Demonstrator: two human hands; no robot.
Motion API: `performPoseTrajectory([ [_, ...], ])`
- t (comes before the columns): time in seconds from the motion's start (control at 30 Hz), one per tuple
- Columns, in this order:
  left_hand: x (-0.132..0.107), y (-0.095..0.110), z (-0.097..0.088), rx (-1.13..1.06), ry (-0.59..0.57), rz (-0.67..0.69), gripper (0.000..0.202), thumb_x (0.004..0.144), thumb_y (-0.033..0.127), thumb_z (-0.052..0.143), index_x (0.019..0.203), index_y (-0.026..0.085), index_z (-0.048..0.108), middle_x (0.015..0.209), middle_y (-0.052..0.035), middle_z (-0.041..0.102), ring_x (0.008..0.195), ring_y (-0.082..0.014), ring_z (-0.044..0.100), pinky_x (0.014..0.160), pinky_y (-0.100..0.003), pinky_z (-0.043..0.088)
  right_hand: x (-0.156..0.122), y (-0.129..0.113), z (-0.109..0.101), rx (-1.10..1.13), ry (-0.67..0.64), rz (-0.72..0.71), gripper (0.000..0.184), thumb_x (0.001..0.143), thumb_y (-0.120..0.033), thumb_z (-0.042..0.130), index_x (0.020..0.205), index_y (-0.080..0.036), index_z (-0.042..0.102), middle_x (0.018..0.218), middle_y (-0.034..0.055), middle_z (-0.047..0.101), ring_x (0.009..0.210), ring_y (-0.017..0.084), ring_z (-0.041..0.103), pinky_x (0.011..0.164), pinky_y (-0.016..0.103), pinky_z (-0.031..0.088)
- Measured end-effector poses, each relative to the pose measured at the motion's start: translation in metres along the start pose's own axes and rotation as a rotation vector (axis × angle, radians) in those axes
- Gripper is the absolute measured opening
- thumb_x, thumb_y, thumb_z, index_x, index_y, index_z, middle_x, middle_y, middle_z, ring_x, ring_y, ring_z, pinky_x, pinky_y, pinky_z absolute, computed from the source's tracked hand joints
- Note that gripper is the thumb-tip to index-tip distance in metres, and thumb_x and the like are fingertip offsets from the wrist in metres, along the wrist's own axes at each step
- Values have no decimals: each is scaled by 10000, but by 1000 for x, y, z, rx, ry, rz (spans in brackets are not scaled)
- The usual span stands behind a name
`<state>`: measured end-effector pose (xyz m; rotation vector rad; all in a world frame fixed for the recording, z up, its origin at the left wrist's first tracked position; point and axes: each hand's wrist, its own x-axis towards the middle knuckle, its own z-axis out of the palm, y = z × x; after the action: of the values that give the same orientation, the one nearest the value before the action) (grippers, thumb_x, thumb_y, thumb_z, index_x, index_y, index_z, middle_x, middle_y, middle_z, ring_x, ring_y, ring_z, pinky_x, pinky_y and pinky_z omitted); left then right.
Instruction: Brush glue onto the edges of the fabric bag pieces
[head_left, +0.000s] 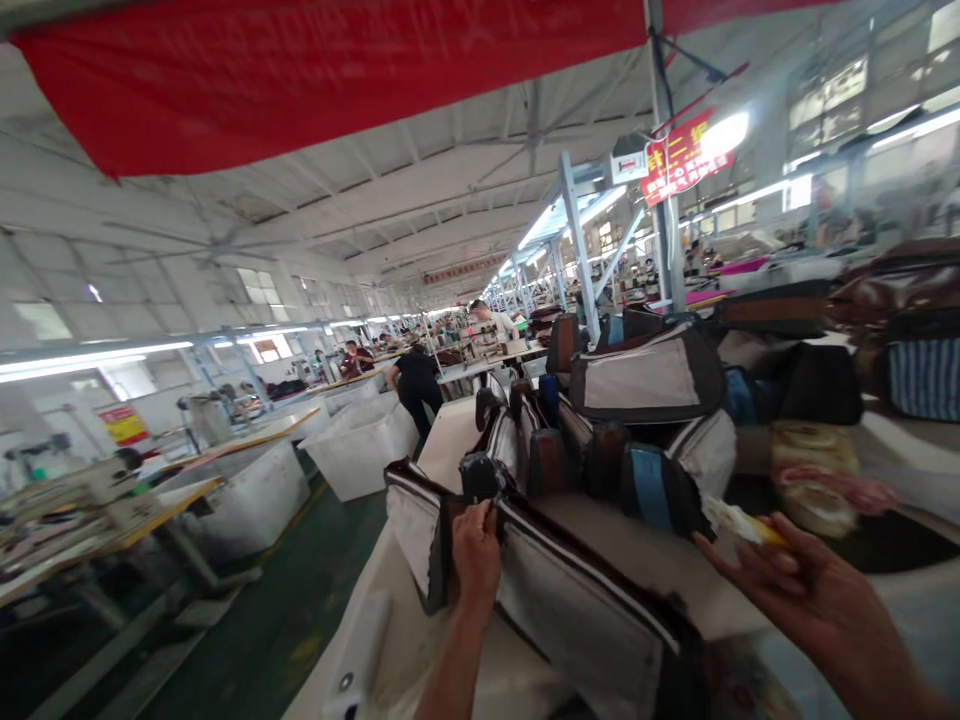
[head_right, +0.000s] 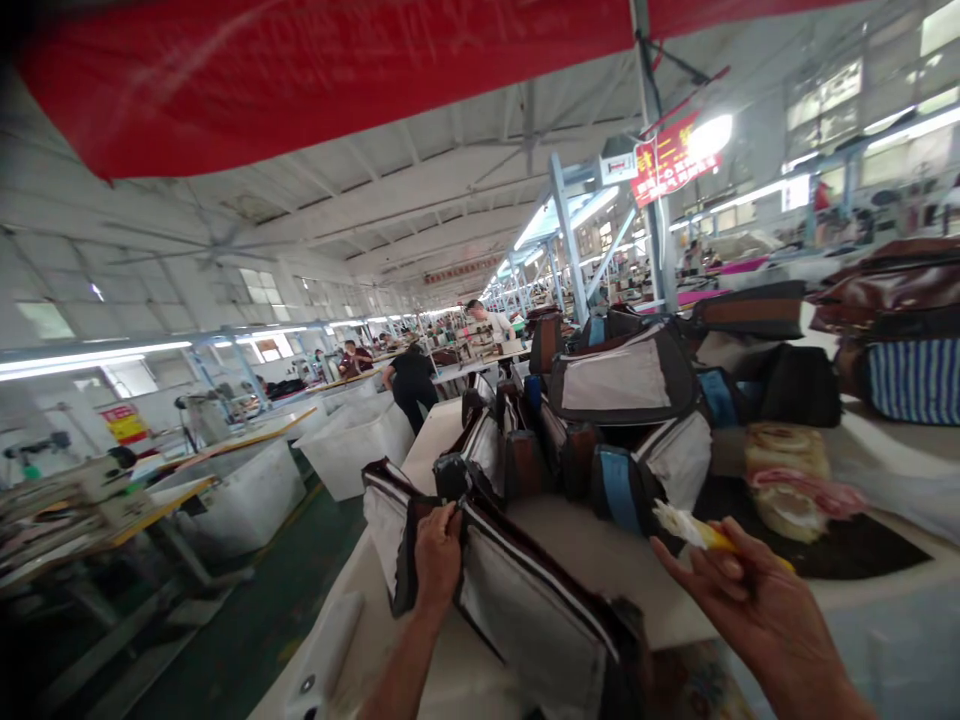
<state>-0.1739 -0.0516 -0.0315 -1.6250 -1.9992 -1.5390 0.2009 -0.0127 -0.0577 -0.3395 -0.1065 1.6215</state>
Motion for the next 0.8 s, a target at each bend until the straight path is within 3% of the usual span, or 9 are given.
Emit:
performPoseTrajectory([
  [0.13,0,-11,6,63,47,-23,281,897,363,525,1044,186,686,1025,-125,673,1026,-292,591,955,-463,442,-9,19,7,8,-43,148,251,831,-170,661,667,-217,477,494,-114,386,383,71,360,973,685,474],
  [0.27,-21,-4,18,57,104,-70,458,937,450,456,1276,148,510,1222,-169,543,1215,-299,491,1046,-480,385,-18,38,18,29,-103,227,268,856,-225,667,659,-195,487,480,-119,405,396,51,331,1002,618,463],
  [0.37,-67,19,24,5,35,1,527,954,547,376,1259,131,482,1255,-188,507,1267,-291,463,1074,-477,378,-19,48,20,6,-113,223,275,852,-260,682,669,-196,486,473,-126,404,396,48,320,996,597,466],
  [0.47,-121,53,27,-59,-175,225,792,834,782,375,1260,128,513,1363,-207,483,1366,-330,399,1118,-493,357,-17,54,20,-23,-117,200,309,844,-280,689,656,-201,457,479,-124,412,401,51,328,994,586,466],
  [0.53,-145,75,31,-3,-258,375,1065,707,875,440,1408,74,390,1479,-267,365,1442,-408,260,1143,-577,291,-16,57,21,-23,-119,190,321,845,-281,688,652,-203,444,482,-123,413,404,53,333,998,578,466],
  [0.6,-158,92,37,94,-268,418,1214,652,852,560,1495,39,245,1528,-297,283,1464,-452,162,1143,-629,245,-15,60,22,-12,-121,190,298,854,-283,679,669,-205,459,481,-124,413,406,55,331,994,575,470],
  [0.7,-159,105,45,131,-255,381,992,782,616,659,1500,55,268,1514,-267,331,1452,-418,215,1138,-593,282,-16,63,25,-3,-101,193,258,867,-280,659,694,-205,482,477,-120,416,404,60,325,974,574,488],
  [0.8,-151,110,44,-40,-323,283,525,921,357,553,1379,112,481,1332,-204,518,1284,-317,471,1045,-479,425,-17,59,28,-11,-83,183,276,853,-269,674,675,-205,473,466,-120,406,393,56,313,969,550,501],
])
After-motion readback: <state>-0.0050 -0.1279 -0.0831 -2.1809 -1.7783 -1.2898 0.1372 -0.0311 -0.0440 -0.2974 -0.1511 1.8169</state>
